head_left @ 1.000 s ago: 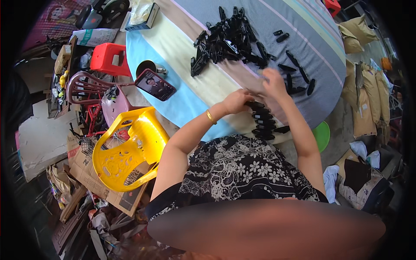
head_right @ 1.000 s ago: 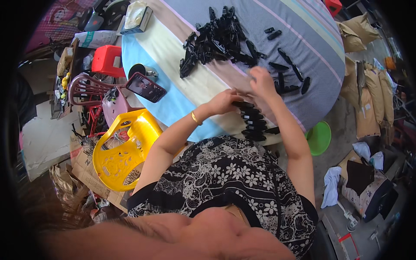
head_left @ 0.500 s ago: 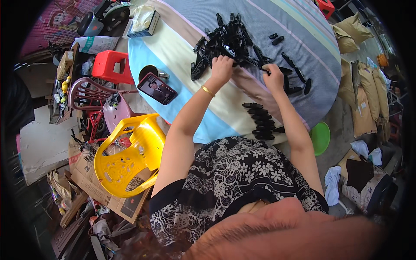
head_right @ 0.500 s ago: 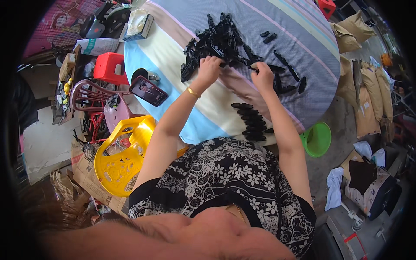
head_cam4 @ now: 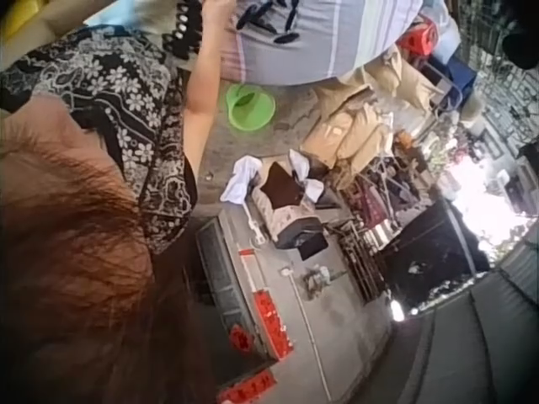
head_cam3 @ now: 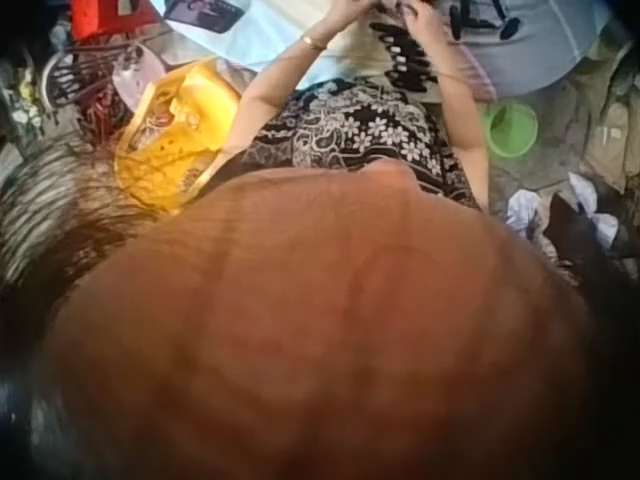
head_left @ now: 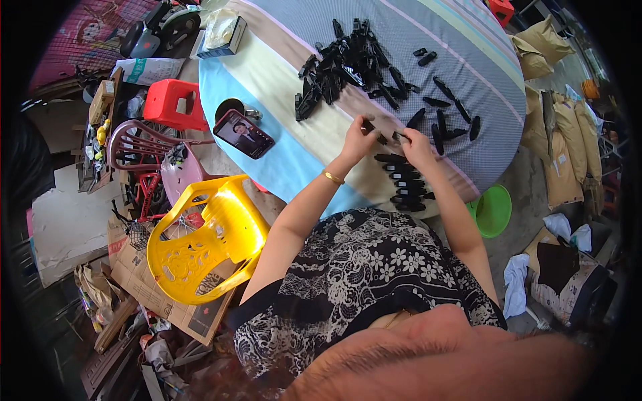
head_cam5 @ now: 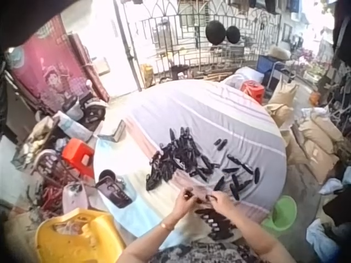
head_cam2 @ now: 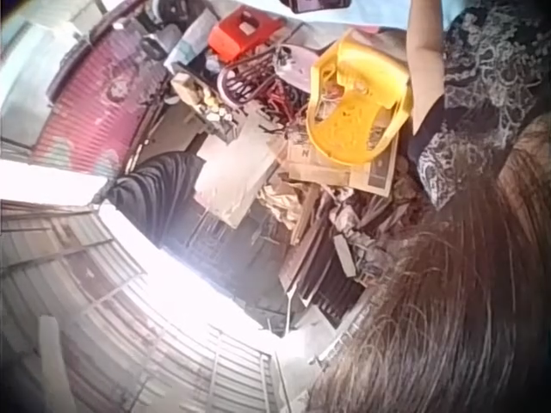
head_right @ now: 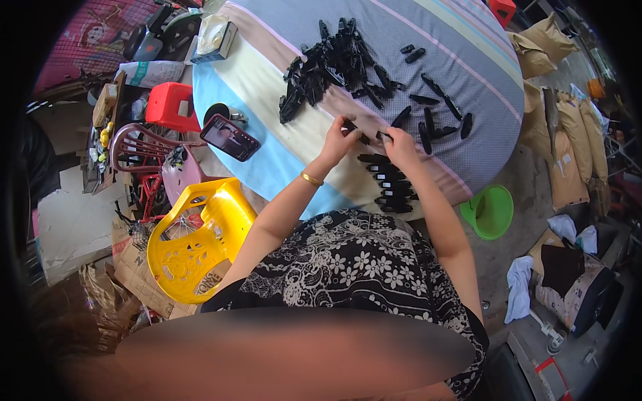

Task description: Sorting and organizing small black plastic hardware components into groups on a table.

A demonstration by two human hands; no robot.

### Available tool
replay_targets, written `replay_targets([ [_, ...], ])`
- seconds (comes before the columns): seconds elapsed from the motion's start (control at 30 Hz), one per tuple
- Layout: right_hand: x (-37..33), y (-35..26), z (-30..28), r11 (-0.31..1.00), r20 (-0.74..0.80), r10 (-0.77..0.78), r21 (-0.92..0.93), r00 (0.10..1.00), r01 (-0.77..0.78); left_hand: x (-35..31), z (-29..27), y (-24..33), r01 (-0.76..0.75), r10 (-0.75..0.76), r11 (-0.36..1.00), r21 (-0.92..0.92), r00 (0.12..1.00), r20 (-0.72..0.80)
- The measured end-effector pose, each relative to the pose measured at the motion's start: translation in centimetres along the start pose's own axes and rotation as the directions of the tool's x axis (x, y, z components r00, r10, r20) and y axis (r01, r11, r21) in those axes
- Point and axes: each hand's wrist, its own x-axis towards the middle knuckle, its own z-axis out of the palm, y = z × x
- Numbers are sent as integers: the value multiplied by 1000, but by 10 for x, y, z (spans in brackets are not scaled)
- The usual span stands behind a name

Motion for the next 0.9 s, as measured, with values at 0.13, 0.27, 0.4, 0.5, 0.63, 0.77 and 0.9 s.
replay_targets([
  [0.13, -5, 16, 9, 967, -75, -175, -199, 982, 157, -15, 8, 12, -142, 244, 745, 651, 968, -67],
  [0.27, -4, 4, 0, 883, -21, -79, -465, 997, 60, -22, -1, 16, -130, 293, 436, 891, 956, -4],
  [0.4, -1, -6, -3, 871, 7, -310, -399, 951, 287, -28, -11, 12, -307, 377, 503, 808, 919, 114],
  [0.5, -2, -15, 8, 836, 83, -399, -378, 913, 399, -27, -19, 3, -324, 343, 471, 820, 924, 168],
  [0.63, 0, -18, 7, 732, 183, -424, -506, 887, 455, -24, -19, 2, -292, 325, 508, 810, 936, 134],
  [0.77, 4, -14, 11, 726, 209, -477, -454, 854, 517, -22, -20, -1, -318, 331, 536, 782, 931, 152],
  [0.9, 14, -13, 29, 772, 178, -494, -360, 851, 523, -13, -23, -10, -392, 375, 519, 760, 903, 209],
])
